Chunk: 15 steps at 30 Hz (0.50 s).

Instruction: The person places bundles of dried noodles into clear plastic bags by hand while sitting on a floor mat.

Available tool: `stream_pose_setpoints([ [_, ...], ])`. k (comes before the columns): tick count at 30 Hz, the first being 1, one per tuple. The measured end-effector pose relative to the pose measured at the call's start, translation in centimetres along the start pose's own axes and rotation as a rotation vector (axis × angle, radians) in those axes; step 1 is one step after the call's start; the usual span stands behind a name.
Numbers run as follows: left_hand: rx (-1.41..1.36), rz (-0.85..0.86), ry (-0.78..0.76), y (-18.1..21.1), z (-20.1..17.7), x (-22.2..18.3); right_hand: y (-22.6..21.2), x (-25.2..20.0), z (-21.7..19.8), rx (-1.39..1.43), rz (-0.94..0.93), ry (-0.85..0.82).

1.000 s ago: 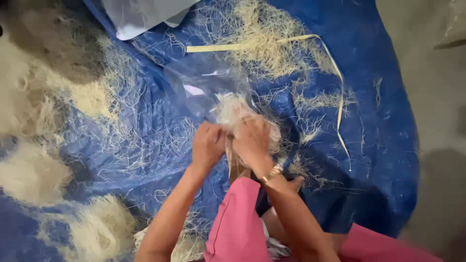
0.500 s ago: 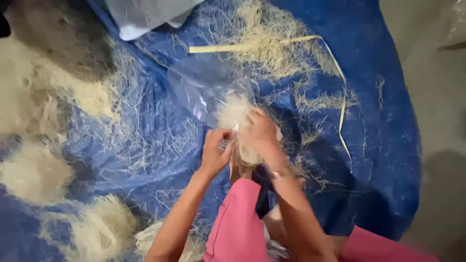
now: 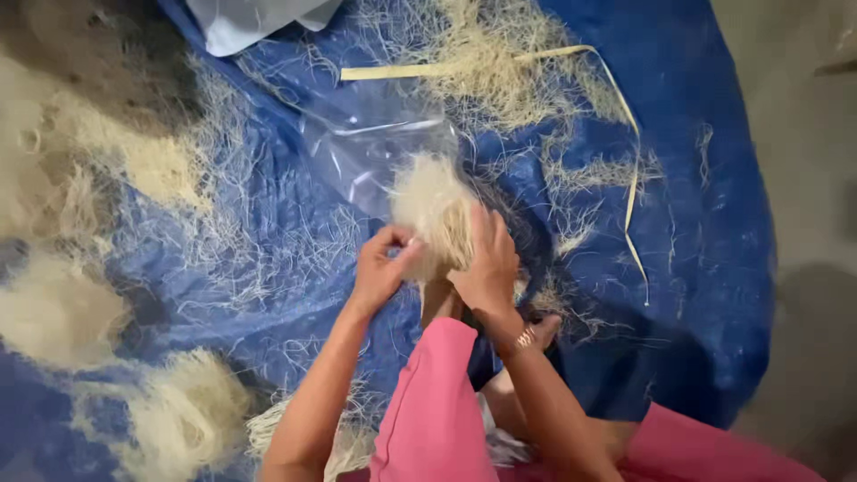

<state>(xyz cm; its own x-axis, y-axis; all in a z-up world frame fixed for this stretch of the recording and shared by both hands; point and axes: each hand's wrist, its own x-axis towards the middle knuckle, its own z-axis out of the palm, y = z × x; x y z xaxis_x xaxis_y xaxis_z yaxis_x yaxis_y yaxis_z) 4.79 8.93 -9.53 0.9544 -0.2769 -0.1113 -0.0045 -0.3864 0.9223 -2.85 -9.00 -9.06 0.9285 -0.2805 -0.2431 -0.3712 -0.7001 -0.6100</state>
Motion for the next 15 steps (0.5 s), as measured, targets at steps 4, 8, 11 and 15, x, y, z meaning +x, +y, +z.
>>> stream_pose_setpoints([
  [4,-0.027,-0.146,-0.101,1.5,0.0,0.7,-0.4,0.9,-2.8,-0.116,-0.041,-0.085],
  [8,0.131,-0.081,-0.063,0.7,0.1,1.1,1.9,1.8,-8.7,0.192,-0.14,-0.101],
  [11,0.23,-0.037,0.038,0.2,0.7,1.2,5.3,1.9,-1.5,0.516,0.2,-0.234],
  [15,0.681,0.442,0.164,-1.4,2.3,-1.2,2.5,0.8,-1.0,0.635,0.17,-0.111],
])
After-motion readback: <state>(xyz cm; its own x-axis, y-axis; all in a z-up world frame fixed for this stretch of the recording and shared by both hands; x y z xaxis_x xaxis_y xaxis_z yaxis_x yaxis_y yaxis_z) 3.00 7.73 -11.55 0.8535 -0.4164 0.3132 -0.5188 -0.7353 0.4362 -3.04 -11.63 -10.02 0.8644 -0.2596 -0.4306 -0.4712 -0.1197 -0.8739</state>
